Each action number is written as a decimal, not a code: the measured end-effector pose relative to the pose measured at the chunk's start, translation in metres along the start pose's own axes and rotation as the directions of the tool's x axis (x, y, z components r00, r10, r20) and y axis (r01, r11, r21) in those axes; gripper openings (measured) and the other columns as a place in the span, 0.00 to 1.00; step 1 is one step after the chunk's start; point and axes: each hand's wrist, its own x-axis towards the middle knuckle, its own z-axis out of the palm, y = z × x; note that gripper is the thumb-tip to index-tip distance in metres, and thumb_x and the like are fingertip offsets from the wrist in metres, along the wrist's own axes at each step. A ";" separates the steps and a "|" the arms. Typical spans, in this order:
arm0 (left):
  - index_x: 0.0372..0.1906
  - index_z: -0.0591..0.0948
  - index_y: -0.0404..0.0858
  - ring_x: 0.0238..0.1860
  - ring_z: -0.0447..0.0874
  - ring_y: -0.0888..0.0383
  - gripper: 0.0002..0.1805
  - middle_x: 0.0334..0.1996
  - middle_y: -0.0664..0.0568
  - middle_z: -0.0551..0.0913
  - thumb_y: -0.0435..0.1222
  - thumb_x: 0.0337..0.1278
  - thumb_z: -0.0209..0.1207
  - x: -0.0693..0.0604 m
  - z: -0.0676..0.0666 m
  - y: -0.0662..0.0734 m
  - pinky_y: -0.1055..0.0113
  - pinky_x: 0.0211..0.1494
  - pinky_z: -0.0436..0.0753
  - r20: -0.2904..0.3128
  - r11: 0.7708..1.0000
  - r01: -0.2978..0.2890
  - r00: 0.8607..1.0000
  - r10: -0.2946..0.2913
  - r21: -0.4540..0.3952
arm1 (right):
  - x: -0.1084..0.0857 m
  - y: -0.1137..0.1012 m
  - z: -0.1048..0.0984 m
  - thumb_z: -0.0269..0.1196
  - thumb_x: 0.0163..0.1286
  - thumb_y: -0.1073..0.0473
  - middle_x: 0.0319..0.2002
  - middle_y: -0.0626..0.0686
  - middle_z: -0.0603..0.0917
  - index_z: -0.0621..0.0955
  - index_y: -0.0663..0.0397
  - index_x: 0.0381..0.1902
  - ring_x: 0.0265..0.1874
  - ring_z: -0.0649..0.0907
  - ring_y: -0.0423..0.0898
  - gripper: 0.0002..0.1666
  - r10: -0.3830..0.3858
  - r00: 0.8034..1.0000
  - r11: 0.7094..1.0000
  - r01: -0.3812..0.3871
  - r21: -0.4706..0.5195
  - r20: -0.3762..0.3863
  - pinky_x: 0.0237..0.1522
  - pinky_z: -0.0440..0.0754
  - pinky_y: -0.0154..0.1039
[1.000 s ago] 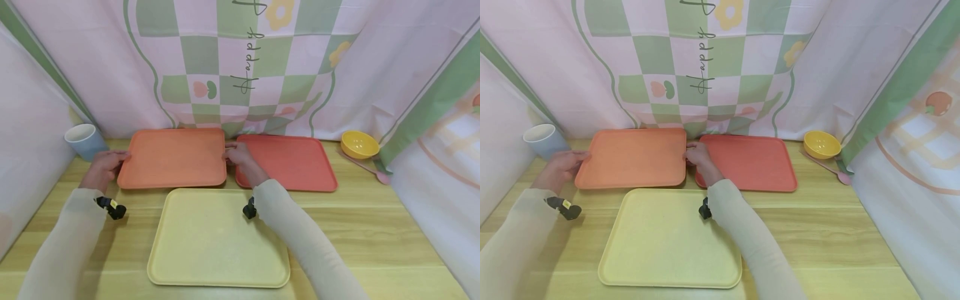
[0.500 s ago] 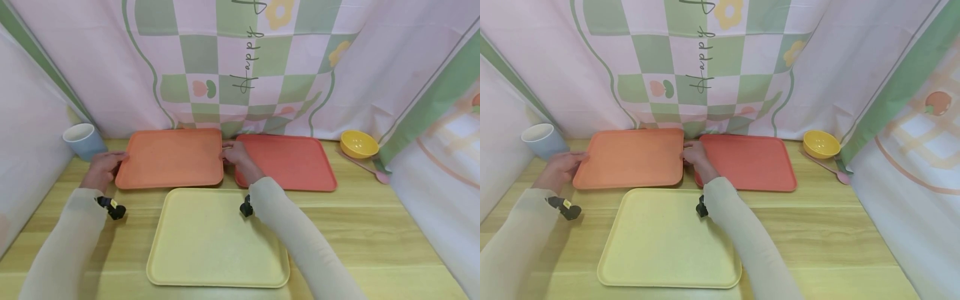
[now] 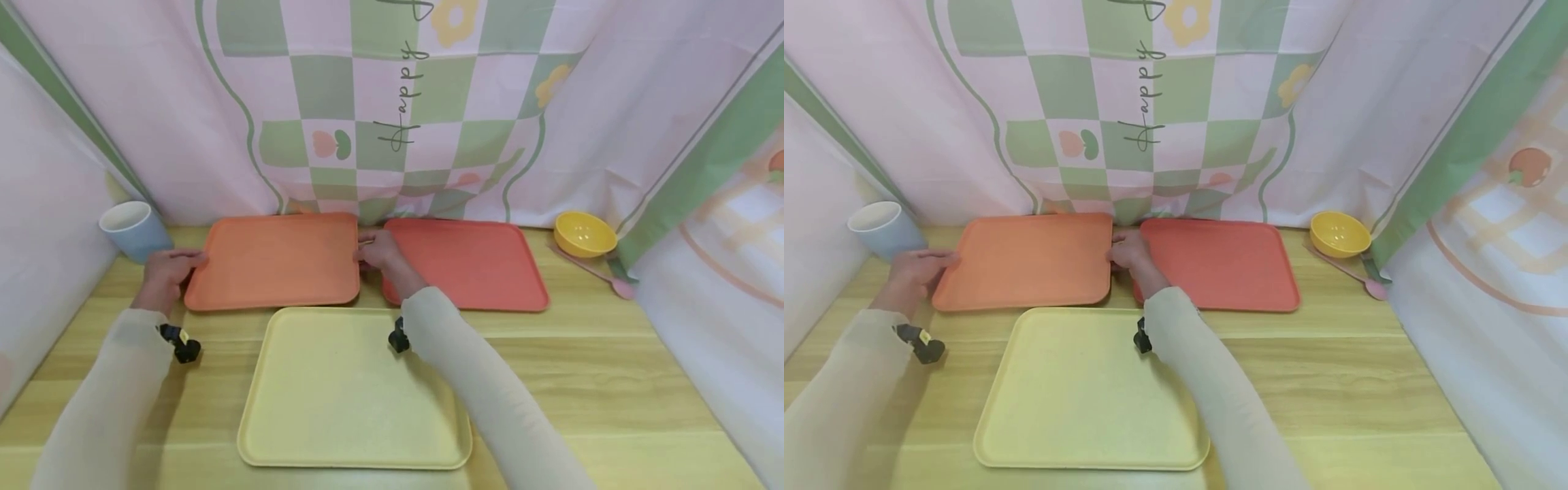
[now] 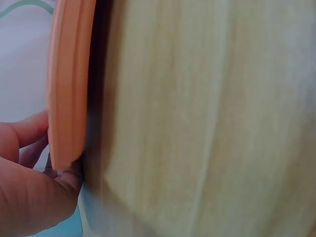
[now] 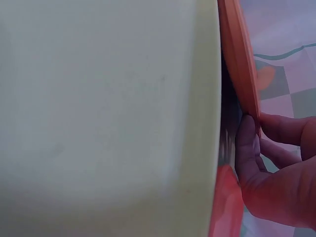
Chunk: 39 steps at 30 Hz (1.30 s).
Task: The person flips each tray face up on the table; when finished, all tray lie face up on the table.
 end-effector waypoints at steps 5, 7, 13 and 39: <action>0.62 0.82 0.44 0.39 0.74 0.66 0.21 0.39 0.62 0.78 0.35 0.65 0.64 0.004 0.002 0.004 0.74 0.41 0.79 -0.024 0.994 -0.005 1.000 0.008 0.109 | 0.001 0.001 0.003 0.59 0.65 0.79 0.48 0.66 0.85 0.78 0.68 0.63 0.28 0.82 0.43 0.27 -0.031 0.999 0.998 0.031 -0.046 -0.010 0.42 0.87 0.43; 0.66 0.79 0.41 0.40 0.74 0.66 0.24 0.43 0.59 0.78 0.35 0.66 0.63 0.004 0.003 0.004 0.73 0.43 0.79 -0.026 0.992 -0.006 1.000 0.010 0.129 | 0.001 0.001 0.004 0.58 0.64 0.79 0.46 0.65 0.85 0.79 0.68 0.62 0.27 0.81 0.43 0.27 -0.045 0.999 0.997 0.044 -0.068 -0.009 0.38 0.87 0.40; 0.70 0.74 0.37 0.50 0.75 0.60 0.28 0.54 0.52 0.77 0.35 0.68 0.62 0.001 0.007 0.004 0.69 0.52 0.78 -0.040 0.986 -0.016 0.999 0.023 0.164 | -0.001 0.000 0.005 0.55 0.61 0.79 0.41 0.60 0.83 0.80 0.69 0.59 0.26 0.79 0.43 0.27 -0.048 0.999 0.992 0.050 -0.117 0.013 0.31 0.82 0.36; 0.70 0.72 0.30 0.60 0.72 0.48 0.28 0.68 0.36 0.71 0.37 0.70 0.60 0.001 0.001 -0.002 0.72 0.46 0.76 0.052 0.953 -0.106 0.994 0.095 0.284 | 0.004 0.000 0.006 0.58 0.63 0.74 0.46 0.63 0.85 0.81 0.68 0.58 0.20 0.79 0.42 0.24 -0.049 0.999 0.904 0.049 -0.425 0.012 0.29 0.80 0.31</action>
